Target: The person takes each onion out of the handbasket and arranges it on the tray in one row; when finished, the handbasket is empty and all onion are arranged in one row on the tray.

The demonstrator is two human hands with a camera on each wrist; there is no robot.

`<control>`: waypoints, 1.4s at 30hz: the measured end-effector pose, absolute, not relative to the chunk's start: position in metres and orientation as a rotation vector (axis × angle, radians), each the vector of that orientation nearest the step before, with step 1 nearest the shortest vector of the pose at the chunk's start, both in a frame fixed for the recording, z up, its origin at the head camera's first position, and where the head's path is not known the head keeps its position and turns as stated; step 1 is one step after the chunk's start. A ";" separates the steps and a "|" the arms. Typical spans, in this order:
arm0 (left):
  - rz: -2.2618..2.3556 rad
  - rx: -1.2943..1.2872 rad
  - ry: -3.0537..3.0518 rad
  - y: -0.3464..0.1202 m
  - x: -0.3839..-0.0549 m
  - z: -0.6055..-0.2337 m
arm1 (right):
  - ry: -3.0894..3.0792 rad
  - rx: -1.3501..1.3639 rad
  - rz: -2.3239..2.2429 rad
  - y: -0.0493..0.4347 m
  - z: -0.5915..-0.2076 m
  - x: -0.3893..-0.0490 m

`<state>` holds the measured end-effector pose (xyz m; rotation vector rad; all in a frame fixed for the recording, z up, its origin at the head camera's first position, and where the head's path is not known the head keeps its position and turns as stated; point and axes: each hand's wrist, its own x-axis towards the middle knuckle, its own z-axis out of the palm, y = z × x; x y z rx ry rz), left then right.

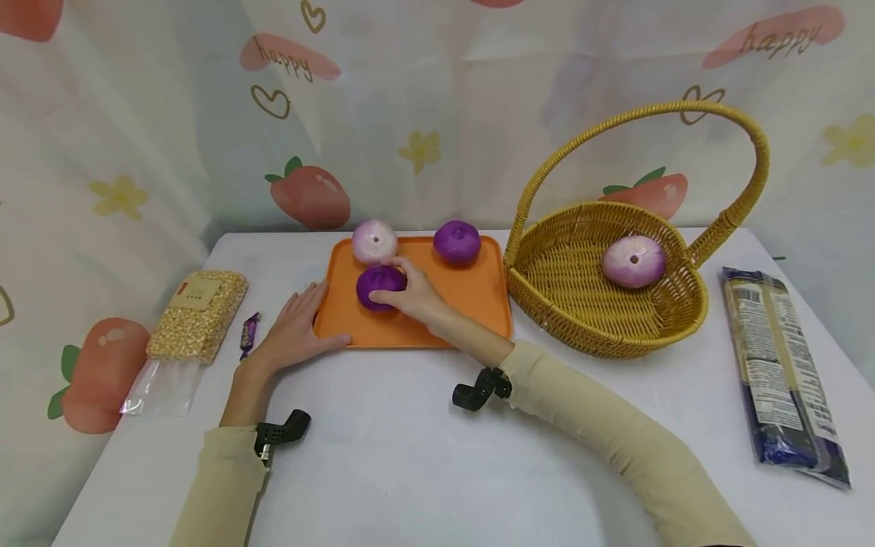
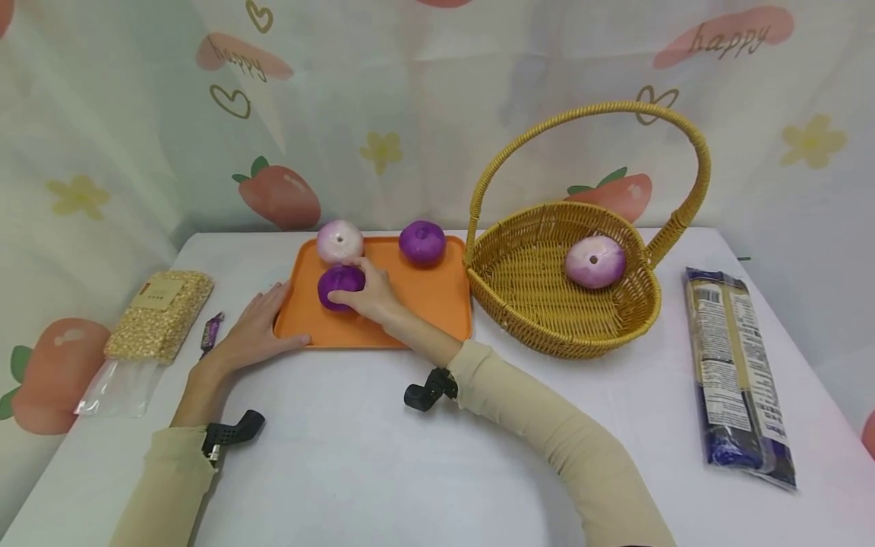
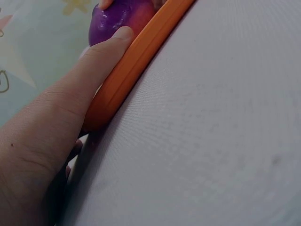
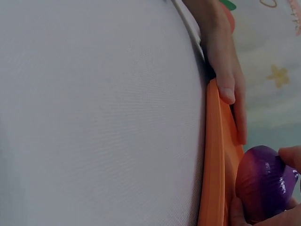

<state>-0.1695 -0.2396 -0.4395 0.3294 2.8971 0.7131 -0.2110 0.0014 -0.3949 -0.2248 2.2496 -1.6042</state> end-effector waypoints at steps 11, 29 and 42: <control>0.714 0.332 2.901 -0.240 -0.170 -0.441 | 2.280 -0.223 -1.567 -0.003 -0.394 -0.209; 0.714 0.320 2.894 -0.241 -0.168 -0.440 | 2.498 -0.413 -1.343 0.003 -0.393 -0.202; 0.716 0.307 2.891 -0.240 -0.168 -0.440 | 2.581 -0.534 -1.328 0.022 -0.385 -0.196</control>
